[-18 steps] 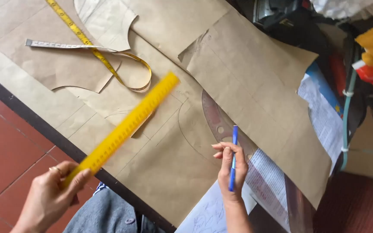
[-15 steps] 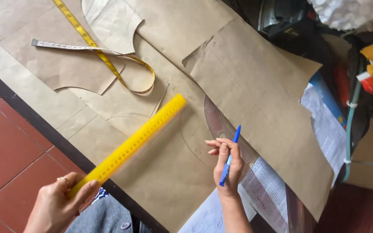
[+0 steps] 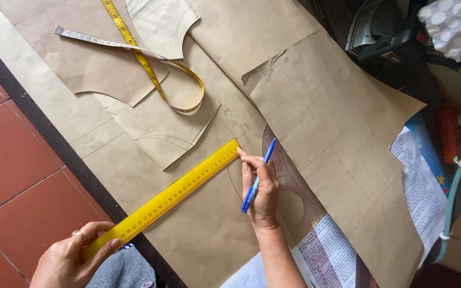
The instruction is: The person draws curved lines on a large sheet of brown paper using a blue pen and a French curve ruler. They reposition the ruler multiple times to trace smooth arcs and straighten the paper as needed.
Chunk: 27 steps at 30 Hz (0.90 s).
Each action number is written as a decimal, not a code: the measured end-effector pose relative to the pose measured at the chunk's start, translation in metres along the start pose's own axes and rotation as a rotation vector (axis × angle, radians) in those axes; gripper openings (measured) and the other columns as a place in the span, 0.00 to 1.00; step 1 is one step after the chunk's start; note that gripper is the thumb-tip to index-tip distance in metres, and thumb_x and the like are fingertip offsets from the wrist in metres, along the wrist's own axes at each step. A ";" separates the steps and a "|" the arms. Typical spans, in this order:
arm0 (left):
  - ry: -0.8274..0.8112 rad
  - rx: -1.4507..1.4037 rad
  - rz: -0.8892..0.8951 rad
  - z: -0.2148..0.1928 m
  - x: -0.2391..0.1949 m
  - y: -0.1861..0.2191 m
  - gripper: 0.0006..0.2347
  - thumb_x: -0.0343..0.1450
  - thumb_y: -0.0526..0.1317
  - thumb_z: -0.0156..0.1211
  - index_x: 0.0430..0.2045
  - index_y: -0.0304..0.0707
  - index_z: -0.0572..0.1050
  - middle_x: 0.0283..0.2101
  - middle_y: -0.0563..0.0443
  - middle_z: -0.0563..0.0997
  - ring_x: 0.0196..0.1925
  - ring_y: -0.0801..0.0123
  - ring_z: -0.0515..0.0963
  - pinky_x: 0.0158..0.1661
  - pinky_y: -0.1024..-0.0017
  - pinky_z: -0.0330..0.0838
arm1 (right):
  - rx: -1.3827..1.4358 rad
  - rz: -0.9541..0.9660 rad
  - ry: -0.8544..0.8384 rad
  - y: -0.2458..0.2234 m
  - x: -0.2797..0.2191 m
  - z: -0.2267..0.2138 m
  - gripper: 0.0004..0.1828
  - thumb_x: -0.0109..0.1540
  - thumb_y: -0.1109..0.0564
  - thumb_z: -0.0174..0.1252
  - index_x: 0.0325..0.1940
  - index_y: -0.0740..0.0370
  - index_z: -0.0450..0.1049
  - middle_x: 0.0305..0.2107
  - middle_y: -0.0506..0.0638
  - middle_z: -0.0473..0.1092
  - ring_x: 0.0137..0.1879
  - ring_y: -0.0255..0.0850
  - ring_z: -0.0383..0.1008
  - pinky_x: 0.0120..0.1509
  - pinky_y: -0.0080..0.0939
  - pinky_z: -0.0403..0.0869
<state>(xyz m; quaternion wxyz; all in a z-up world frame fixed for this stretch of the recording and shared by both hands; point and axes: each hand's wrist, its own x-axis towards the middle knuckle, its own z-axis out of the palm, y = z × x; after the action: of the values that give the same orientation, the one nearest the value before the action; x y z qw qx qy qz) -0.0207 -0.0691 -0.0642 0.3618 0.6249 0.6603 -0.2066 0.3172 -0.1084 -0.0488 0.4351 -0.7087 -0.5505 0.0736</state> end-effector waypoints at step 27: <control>-0.004 0.016 -0.049 0.025 -0.002 -0.005 0.16 0.60 0.62 0.55 0.40 0.77 0.73 0.45 0.86 0.84 0.30 0.80 0.89 0.41 0.79 0.85 | -0.085 -0.052 0.052 0.000 -0.002 0.002 0.05 0.63 0.66 0.52 0.42 0.63 0.70 0.43 0.57 0.75 0.48 0.46 0.77 0.53 0.40 0.76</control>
<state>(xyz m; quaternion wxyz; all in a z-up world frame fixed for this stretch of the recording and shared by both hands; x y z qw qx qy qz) -0.0199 -0.0891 -0.0793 0.3532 0.6108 0.6730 -0.2219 0.3153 -0.1089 -0.0508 0.4205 -0.7136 -0.5599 0.0201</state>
